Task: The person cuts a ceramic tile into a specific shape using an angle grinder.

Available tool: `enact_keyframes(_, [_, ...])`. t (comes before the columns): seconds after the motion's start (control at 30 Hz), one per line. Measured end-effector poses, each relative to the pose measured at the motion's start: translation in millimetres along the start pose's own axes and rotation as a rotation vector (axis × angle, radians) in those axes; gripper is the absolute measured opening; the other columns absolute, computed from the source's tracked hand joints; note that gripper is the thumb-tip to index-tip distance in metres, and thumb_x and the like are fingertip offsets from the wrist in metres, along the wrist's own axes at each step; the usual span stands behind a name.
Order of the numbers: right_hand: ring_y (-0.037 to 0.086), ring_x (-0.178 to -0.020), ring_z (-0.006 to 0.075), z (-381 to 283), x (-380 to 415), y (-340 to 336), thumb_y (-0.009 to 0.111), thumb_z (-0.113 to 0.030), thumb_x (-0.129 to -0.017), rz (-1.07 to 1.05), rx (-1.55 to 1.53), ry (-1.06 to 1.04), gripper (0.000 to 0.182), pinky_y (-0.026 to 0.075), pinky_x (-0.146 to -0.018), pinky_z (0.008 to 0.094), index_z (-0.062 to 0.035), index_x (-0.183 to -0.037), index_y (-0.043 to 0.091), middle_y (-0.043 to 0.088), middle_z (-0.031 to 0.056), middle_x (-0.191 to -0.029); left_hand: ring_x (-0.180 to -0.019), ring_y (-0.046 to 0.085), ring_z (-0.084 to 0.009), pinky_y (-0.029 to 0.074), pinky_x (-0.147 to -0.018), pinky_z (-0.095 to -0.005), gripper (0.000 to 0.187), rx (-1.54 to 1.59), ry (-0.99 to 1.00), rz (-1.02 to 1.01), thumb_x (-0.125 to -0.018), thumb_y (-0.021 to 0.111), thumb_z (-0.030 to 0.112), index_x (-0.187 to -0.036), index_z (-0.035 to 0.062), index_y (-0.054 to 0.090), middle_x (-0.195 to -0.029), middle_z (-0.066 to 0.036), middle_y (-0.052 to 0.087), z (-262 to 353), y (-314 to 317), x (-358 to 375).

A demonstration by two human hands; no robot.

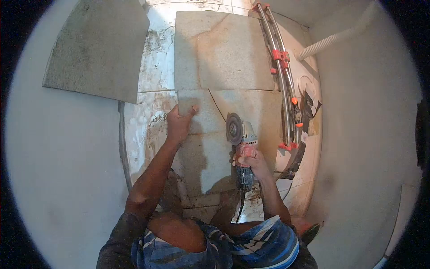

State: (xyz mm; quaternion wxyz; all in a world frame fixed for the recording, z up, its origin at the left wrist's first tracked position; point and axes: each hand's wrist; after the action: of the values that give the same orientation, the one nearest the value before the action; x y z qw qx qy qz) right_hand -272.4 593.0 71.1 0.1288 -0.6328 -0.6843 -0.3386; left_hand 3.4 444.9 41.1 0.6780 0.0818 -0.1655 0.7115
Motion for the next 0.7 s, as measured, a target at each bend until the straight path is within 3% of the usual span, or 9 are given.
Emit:
enact_keyframes(0.37, [0.068,-0.082,0.0176,1,-4,-7,0.073,-0.013,-0.081,-0.060,0.042,-0.015,0.030,0.057,-0.082,0.0353,-0.0012,-0.107,0.063,0.068,0.0077,-0.089,-0.089,0.069,-0.0190,0.054,-0.084,-0.0358,0.046,-0.042,0.073,0.027,-0.089,0.079,0.038,-0.112,-0.0010,0.070,-0.098,-0.011,0.075,-2,1,-1])
enact_keyframes(0.7, [0.068,-0.084,0.0172,6,-6,-8,0.071,-0.015,-0.082,-0.084,0.037,-0.040,0.026,0.054,-0.078,0.0312,-0.0047,-0.104,0.063,0.067,0.0052,-0.091,-0.090,0.069,-0.0206,0.054,-0.085,-0.0365,0.045,-0.015,0.017,-0.015,-0.090,0.077,0.036,-0.113,-0.0017,0.069,-0.099,-0.012,0.075,-7,-1,-4])
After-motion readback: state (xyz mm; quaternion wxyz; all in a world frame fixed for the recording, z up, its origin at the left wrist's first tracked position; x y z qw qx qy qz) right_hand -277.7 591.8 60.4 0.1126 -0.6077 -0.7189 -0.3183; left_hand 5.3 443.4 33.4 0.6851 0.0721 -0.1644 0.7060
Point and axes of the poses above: each hand's wrist, its own x-axis away from the middle knuckle, its own y-axis out of the palm, z = x × y
